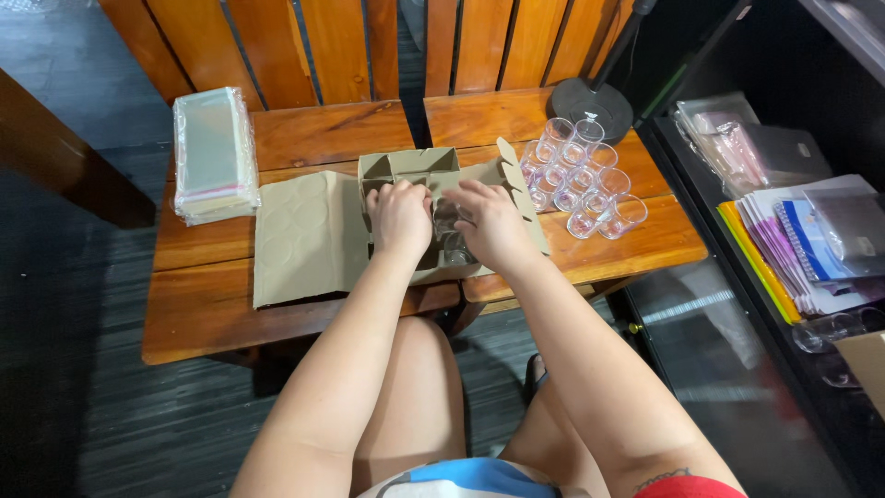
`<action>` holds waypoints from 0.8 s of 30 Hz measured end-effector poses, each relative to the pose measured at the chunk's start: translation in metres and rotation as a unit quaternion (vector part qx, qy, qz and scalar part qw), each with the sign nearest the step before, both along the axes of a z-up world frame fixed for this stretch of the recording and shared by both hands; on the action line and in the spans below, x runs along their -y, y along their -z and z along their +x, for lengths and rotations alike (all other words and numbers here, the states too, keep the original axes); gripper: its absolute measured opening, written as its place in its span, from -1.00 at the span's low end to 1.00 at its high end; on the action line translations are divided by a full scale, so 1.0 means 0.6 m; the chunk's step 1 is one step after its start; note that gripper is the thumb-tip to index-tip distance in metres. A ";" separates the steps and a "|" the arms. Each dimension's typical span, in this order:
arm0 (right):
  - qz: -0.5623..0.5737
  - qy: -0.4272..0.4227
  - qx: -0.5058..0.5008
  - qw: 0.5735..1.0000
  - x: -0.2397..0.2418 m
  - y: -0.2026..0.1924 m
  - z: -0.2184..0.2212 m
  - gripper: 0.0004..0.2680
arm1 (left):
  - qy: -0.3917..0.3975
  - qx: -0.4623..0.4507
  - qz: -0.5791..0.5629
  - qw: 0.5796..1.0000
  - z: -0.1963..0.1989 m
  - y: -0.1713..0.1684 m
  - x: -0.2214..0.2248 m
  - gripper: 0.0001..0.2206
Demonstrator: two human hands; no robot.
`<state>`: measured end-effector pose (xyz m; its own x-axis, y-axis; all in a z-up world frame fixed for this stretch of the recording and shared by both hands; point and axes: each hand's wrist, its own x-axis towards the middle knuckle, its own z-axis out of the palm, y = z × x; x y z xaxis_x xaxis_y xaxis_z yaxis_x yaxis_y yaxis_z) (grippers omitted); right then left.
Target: The person picks up glass cups and places them into the compartments of a cardboard box.
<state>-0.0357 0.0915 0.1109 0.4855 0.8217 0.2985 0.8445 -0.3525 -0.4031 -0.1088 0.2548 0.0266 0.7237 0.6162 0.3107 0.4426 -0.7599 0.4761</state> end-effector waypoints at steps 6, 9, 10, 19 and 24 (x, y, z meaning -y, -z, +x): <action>-0.028 0.009 0.001 1.000 -0.019 0.012 0.011 -0.65 | -0.008 0.074 -0.014 0.997 0.004 0.010 -0.001 -0.91; -0.019 -0.002 0.004 1.000 -0.026 0.021 0.005 -0.68 | -0.010 0.075 -0.051 0.996 0.005 -0.003 0.004 -0.89; -0.019 -0.001 0.003 1.000 -0.028 0.030 0.007 -0.68 | -0.010 0.075 -0.051 0.996 0.001 -0.014 0.010 -0.89; 0.066 -0.012 0.043 0.997 -0.035 0.092 0.014 -0.82 | -0.041 0.073 -0.071 0.994 0.001 -0.032 0.016 -0.88; 0.083 -0.011 -0.009 0.996 -0.010 0.056 -0.002 -0.78 | -0.032 0.052 -0.093 0.994 -0.001 -0.038 0.012 -0.87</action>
<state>-0.0368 0.0974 0.0772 0.4749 0.7719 0.4227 0.8430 -0.2611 -0.4703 -0.1093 0.2478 0.0492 0.6507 0.7142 0.2578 0.4291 -0.6260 0.6512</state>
